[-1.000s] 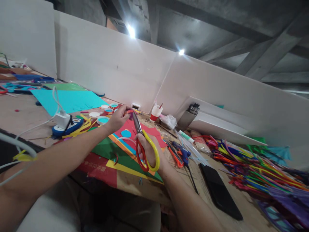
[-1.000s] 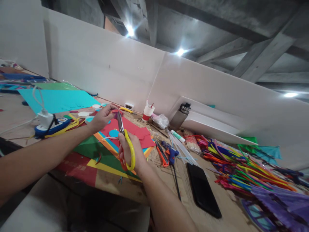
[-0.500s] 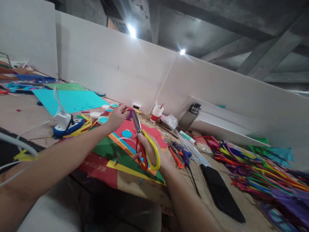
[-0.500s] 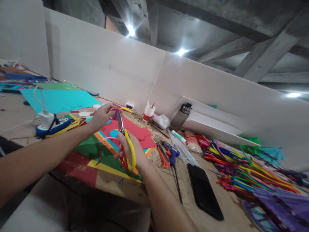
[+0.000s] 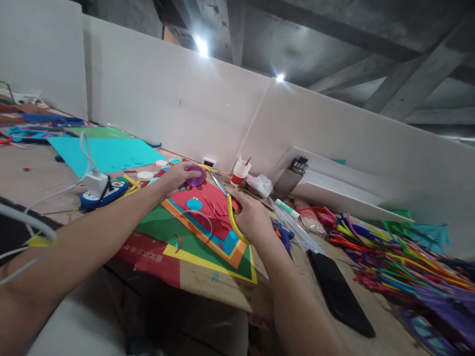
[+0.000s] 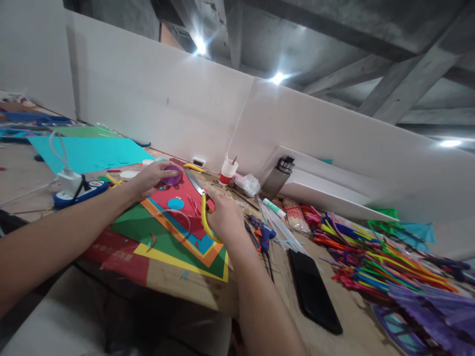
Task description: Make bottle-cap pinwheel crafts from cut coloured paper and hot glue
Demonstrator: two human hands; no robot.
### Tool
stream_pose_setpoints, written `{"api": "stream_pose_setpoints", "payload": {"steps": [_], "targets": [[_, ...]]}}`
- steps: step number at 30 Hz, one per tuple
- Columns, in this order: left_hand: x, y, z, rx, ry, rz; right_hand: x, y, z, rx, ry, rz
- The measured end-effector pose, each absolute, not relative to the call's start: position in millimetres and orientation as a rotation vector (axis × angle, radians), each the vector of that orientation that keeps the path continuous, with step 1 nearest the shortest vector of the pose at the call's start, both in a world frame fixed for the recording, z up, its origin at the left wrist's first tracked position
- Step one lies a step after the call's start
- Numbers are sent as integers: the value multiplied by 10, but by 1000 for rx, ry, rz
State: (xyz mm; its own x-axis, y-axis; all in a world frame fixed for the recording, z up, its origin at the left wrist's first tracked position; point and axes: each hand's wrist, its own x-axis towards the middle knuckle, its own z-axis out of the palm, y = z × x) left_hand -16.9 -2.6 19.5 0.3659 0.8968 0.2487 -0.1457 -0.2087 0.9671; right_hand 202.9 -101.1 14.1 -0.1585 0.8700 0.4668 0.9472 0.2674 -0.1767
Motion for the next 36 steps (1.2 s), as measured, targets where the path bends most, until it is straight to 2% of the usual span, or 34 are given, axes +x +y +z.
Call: {"api": "stream_pose_setpoints", "payload": {"steps": [18, 36], "targets": [[-215, -50, 241, 1638, 689, 1026, 2005, -1021, 134, -1739, -2170, -357], [-189, -38, 207, 1459, 693, 978, 2016, -925, 62, -1692, -2239, -399]]}}
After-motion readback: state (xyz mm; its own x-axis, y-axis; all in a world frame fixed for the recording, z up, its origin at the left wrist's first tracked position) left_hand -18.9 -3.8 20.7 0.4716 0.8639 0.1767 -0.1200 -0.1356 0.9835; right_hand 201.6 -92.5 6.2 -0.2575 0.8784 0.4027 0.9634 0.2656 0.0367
